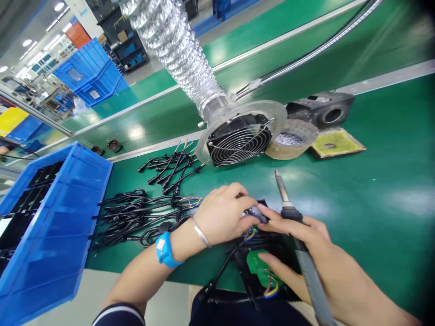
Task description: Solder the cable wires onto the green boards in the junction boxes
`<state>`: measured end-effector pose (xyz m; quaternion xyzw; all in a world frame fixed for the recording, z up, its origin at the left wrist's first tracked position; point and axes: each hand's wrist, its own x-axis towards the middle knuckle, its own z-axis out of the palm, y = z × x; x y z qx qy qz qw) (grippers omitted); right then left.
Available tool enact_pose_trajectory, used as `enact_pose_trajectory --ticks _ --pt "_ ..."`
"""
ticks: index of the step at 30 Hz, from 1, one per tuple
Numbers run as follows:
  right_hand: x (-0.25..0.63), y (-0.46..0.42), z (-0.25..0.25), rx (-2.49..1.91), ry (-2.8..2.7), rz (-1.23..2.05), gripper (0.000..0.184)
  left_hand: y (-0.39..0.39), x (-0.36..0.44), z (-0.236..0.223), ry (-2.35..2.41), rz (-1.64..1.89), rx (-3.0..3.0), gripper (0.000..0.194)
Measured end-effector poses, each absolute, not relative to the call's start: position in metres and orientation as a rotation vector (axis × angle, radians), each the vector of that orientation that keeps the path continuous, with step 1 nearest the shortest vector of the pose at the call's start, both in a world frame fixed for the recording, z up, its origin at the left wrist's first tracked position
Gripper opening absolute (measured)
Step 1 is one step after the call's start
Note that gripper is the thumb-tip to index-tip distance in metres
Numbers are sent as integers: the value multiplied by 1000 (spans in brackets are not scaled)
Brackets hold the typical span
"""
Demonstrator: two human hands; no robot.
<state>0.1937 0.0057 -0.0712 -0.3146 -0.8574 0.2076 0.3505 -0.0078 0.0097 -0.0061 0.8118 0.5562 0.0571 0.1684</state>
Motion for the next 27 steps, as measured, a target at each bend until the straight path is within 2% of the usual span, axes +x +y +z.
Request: enact_pose_trajectory --ticks 2,5,6,10,11,19,24,27 --pt "194 6 -77 -815 -2208 575 37 -22 -13 -3 1614 294 2288 43" --pt "195 7 -78 -869 -2192 660 40 -82 -22 -8 1651 352 2236 92" --pt "194 8 -77 -878 -2176 688 43 -99 -26 -12 1684 341 2218 94" --pt "188 13 -71 -891 -2110 758 45 -131 -46 -26 1853 308 2224 49" --pt "186 14 -71 -898 -2103 767 44 -131 -50 -27 1916 330 2251 44" --pt "179 16 -75 -868 -2070 722 43 -83 -92 -10 2152 701 2155 24" --pt "178 16 -75 -895 -2056 727 38 -44 -107 -9 2139 524 2136 13" --pt "179 16 -77 -889 -2049 719 36 -44 -116 3 2146 659 2086 16"
